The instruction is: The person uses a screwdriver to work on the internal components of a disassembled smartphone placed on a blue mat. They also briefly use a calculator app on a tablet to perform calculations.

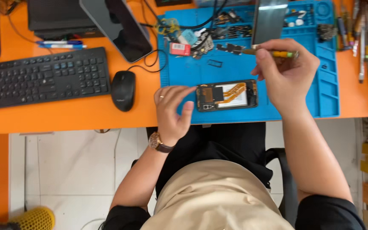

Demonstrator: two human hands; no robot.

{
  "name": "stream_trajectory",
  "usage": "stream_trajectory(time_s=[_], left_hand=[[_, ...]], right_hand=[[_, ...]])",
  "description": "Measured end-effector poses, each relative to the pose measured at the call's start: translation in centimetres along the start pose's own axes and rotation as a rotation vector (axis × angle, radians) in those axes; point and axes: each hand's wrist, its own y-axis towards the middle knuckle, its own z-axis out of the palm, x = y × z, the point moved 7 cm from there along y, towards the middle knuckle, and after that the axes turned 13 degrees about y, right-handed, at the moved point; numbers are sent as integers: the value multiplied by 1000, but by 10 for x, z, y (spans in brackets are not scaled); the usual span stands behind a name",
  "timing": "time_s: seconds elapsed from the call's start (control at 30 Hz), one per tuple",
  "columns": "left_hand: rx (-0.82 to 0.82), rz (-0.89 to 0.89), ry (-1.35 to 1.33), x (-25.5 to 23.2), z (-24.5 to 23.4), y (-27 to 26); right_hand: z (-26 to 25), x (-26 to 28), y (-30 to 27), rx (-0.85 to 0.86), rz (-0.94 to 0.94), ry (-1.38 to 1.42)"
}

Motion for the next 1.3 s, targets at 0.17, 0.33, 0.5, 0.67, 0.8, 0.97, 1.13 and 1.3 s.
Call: stream_trajectory(time_s=[0.17,0.33,0.5,0.67,0.8,0.97,1.13,1.3], left_hand=[[62,44,341,-5,16,-10],[84,84,419,-11,17,-8],[72,48,414,-11,13,-7],[87,7,395,-8,13,-7],[81,-18,399,-6,13,-6],[84,-18,405,-5,13,-6],[82,-14,415,-6,13,-4],[53,1,426,-9,13,-3]], right_hand=[[39,-35,-2,190,198,-134],[77,-61,6,376,239,-216],[86,-69,14,385,164,-406],[97,-73,12,409,116,-400],[107,-68,11,453,63,-352],[111,-66,11,492,74,-330],[113,-62,13,497,46,-282],[114,-68,17,457,23,-304]])
